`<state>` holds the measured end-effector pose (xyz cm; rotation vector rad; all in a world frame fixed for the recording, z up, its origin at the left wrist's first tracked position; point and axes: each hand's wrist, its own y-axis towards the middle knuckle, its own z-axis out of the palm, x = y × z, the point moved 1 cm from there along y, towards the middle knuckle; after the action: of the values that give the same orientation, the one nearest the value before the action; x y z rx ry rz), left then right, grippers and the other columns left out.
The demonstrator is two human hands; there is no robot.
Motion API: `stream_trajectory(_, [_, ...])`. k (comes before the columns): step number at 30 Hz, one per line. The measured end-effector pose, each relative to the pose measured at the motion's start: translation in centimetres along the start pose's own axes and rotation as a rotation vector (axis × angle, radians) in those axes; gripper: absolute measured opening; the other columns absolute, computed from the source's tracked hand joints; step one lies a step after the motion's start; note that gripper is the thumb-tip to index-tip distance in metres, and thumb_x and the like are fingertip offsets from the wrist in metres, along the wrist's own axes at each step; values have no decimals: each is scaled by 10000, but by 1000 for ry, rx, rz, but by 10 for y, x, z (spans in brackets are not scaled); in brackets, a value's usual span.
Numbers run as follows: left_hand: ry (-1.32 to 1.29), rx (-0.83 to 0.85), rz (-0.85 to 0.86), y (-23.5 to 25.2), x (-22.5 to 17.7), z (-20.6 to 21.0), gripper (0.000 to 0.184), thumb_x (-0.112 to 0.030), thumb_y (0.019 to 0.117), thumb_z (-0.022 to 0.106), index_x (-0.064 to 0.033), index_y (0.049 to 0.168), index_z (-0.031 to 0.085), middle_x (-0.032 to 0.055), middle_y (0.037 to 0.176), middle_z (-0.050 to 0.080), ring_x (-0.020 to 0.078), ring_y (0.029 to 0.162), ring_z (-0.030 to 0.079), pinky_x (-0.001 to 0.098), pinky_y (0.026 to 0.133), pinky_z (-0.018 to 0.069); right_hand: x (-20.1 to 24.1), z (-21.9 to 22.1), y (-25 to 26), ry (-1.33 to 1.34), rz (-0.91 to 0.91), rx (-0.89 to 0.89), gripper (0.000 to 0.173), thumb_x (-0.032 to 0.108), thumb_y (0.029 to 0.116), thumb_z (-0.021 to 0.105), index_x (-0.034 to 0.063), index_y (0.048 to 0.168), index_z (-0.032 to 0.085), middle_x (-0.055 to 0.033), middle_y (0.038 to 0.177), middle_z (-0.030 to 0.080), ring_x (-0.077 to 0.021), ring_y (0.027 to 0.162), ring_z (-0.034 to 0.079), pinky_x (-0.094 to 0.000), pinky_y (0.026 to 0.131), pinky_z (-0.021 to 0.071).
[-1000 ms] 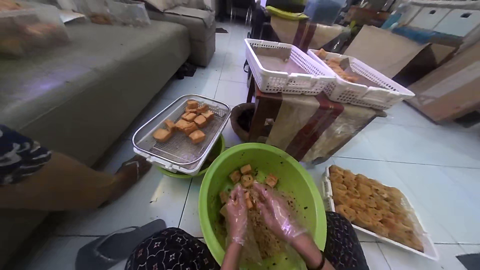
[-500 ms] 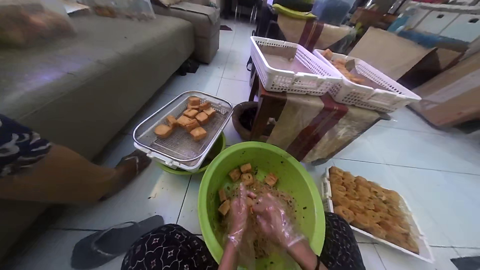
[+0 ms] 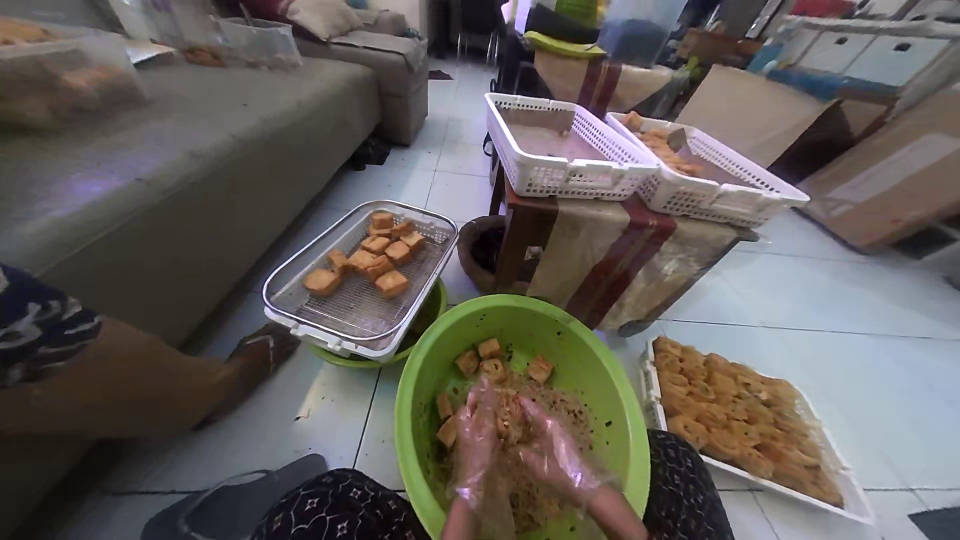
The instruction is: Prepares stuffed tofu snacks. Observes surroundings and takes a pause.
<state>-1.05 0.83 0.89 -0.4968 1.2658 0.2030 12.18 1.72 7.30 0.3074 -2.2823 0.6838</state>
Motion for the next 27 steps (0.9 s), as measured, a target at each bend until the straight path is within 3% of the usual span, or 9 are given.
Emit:
stream_trajectory(3, [139,-86,283,-2,5,-1,254,-165,994,595,61,1076,679,116,993,704,116,932,674,298,883,563,-2,4,5,131,-42,-179,490,49,950,635,-6,1431,558,-189,1408,610,-255,1268,622,-390,1084,502])
stream_trajectory(7, [238,-89,247,-2,5,0,308,-199,1033,545,53,1150,678,146,1064,717,183,1002,686,366,940,549,1,17,-7,223,-102,-329,402,17,1015,506,-67,1404,565,-213,1395,619,-256,1290,612,-369,1128,460])
stream_trajectory(10, [182,-23,204,-1,8,-1,373,-229,1076,415,18,1103,693,104,1044,716,156,989,673,350,924,544,-4,29,-13,79,-167,-442,284,19,945,600,-31,1186,741,-194,1135,746,-273,1096,714,-419,1023,540])
stream_trajectory(13, [121,95,157,-1,9,-2,527,-274,1112,277,10,981,701,52,933,708,89,902,655,305,873,537,-7,19,2,-78,-140,-374,198,151,903,696,87,1056,804,-112,1054,763,-268,1065,695,-471,993,526])
stream_trajectory(16, [81,278,110,-1,9,-3,505,-294,1110,271,37,1144,652,86,1030,679,94,945,630,304,890,528,-4,3,25,-156,-102,-253,278,164,866,699,63,1115,767,-125,1077,725,-262,1047,675,-465,973,523])
stream_trajectory(19, [-16,373,37,0,10,-5,475,-306,1027,523,30,1362,525,145,1260,638,171,1103,643,350,931,561,-15,-10,44,31,-148,-118,225,71,899,674,-62,1079,696,-173,1033,702,-217,972,667,-373,914,537])
stream_trajectory(23, [-12,85,-144,0,-5,-4,417,-293,1075,517,11,1360,518,155,1012,680,196,750,692,356,649,610,-40,-10,63,206,-57,43,289,85,1025,558,-38,1267,657,-180,1251,671,-200,1136,656,-353,1011,528])
stream_trajectory(25, [64,22,-226,3,-9,-7,461,-392,1087,457,-5,1320,551,134,832,647,192,543,626,345,495,569,-61,5,70,-90,4,106,322,112,1021,561,2,1307,659,-199,1308,659,-287,1239,621,-444,1103,461])
stream_trajectory(27, [175,32,-260,4,-10,-8,581,-503,1087,353,2,1231,602,111,748,626,182,523,602,341,483,547,-81,29,64,-420,67,219,393,258,973,664,43,1303,660,-224,1321,640,-399,1260,594,-597,1079,456])
